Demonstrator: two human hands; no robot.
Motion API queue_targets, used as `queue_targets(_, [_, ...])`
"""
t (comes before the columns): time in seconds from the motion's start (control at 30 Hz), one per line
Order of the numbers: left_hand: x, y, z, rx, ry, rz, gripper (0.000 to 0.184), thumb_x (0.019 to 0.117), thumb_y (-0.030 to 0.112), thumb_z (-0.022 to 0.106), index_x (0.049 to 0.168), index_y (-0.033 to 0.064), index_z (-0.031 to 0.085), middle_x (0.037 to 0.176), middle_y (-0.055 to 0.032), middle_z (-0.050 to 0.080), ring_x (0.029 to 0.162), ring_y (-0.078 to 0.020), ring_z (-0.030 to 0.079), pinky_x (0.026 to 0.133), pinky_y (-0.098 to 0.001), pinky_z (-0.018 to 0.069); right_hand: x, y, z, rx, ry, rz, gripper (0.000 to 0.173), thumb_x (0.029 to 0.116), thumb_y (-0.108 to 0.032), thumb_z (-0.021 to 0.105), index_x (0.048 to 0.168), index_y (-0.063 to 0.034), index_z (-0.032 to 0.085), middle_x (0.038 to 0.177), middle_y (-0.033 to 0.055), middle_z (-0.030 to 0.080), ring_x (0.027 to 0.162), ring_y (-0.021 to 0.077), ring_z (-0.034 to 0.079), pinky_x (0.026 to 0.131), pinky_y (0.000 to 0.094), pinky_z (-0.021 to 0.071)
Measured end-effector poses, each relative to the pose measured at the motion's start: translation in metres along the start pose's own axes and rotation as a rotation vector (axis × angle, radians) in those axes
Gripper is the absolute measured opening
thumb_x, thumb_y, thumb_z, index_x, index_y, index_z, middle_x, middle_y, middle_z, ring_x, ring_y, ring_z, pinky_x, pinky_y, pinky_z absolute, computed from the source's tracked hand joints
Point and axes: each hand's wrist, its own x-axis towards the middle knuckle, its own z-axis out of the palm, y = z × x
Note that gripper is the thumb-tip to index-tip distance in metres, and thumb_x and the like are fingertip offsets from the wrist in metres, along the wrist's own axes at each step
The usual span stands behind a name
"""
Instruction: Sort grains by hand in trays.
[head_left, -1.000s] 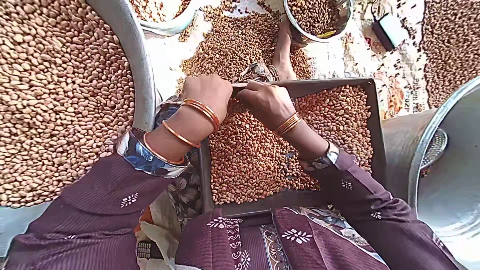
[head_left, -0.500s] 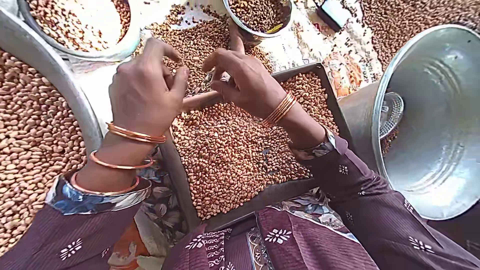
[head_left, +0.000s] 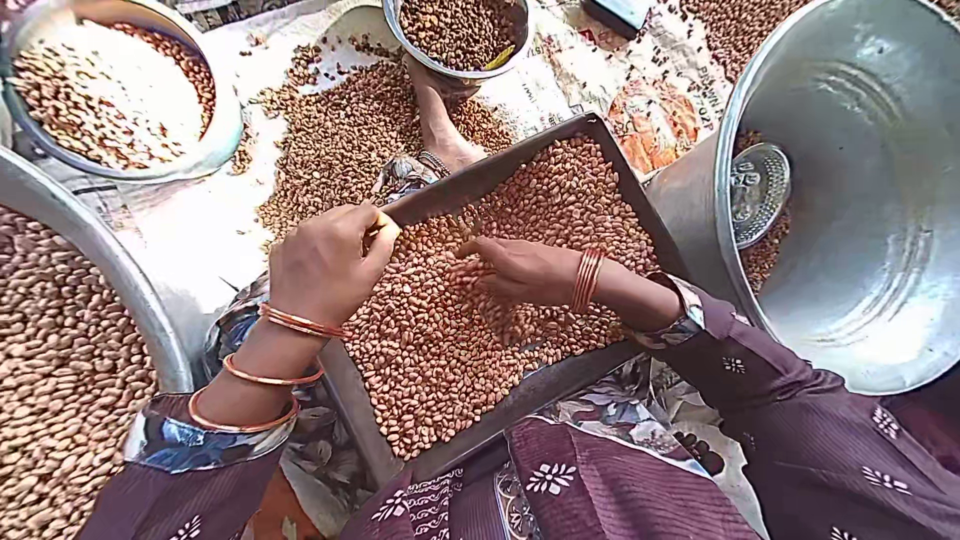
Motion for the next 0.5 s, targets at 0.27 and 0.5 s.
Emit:
queue_targets(0.27, [-0.002, 0.001, 0.002, -0.054, -0.038, 0.056, 0.021, 0.1047, 0.024, 0.057, 0.105, 0.0086, 0.072, 0.096, -0.015, 0.071, 0.078, -0.0366, 0.069, 0.062, -0.0596, 0.0515, -0.046, -0.009, -0.002, -0.35, 0.071, 0.49, 0.04, 0.1058, -0.039, 0.056, 0.114, -0.0008, 0.062, 0.086, 0.0206, 0.067, 0.084, 0.0416, 0.07, 0.069, 0.0583, 0.0552])
queue_targets(0.5, [-0.002, 0.005, 0.017, -0.048, -0.102, 0.245, 0.019, 0.1007, 0.019, 0.06, 0.107, 0.0077, 0.074, 0.096, -0.0146, 0.069, 0.082, -0.0351, 0.069, 0.066, -0.0566, 0.0548, -0.03, -0.009, 0.025, 0.071, 0.039, -0.265, 0.021, 0.1004, -0.013, 0.063, 0.119, -0.004, 0.065, 0.1, 0.0099, 0.072, 0.077, 0.0186, 0.071, 0.07, 0.0382, 0.0602])
